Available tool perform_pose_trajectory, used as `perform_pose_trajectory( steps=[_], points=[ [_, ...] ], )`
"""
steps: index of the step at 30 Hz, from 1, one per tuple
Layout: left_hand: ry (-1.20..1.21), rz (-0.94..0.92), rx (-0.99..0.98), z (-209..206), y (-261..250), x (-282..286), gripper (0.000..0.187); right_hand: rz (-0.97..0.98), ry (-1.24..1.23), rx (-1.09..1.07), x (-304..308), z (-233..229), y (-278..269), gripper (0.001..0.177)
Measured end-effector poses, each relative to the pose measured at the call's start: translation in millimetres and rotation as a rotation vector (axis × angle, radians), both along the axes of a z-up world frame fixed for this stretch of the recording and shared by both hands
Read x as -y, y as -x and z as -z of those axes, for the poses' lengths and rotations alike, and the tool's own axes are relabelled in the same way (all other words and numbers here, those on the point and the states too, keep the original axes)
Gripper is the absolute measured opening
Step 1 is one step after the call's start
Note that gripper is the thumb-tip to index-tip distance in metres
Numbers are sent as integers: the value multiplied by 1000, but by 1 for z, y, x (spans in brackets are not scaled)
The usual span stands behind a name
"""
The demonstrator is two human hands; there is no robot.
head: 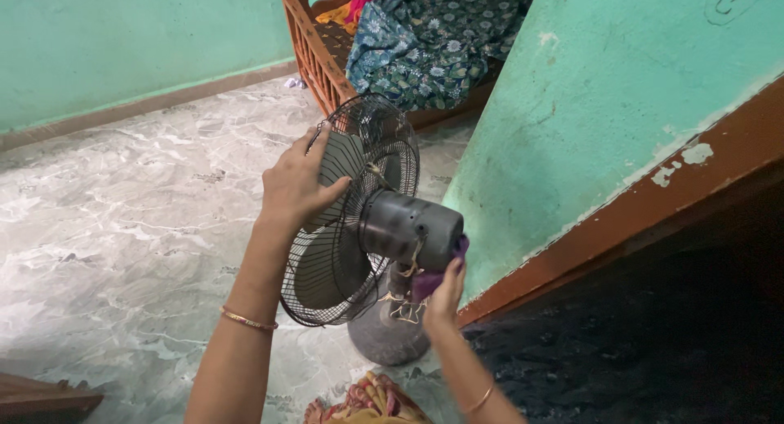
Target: The person wipes the front grill of a standing fan with a purple cloth, then moves to a wall-mounted flat-screen TV and wipes the screen and bezel with the same cloth. The person uses circular and back-and-forth motions to clean the surfaces.
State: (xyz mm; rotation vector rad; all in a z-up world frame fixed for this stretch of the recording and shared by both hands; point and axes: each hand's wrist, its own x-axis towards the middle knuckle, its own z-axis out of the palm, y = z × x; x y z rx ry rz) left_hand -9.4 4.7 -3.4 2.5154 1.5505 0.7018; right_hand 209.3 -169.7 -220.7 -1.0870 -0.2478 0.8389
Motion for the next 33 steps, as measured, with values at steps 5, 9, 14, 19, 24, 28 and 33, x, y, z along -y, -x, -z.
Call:
perform_pose_trajectory(
  steps=[5, 9, 14, 19, 24, 28, 33],
  points=[
    [-21, -44, 30, 3, -6, 5, 96, -66, 36, -73, -41, -10, -53, 61],
    [-19, -79, 21, 2, -10, 6, 98, 89, -36, 31, -24, 6, -11, 59],
    [-32, -45, 19, 3, -5, 7, 95, 94, -85, 222, 9, 10, 11, 67],
    [-37, -8, 8, 3, -8, 6, 95, -103, -228, 565, -31, -52, -35, 73],
    [-29, -57, 30, 3, -14, 9, 94, -56, -43, 785, -42, -77, -39, 60],
    [-16, -57, 28, 1, -11, 10, 94, 177, -5, 1305, -2, -47, 12, 49],
    [-84, 7, 45, 2, -8, 11, 94, 295, 28, 1628, 16, -26, 19, 42]
  ],
)
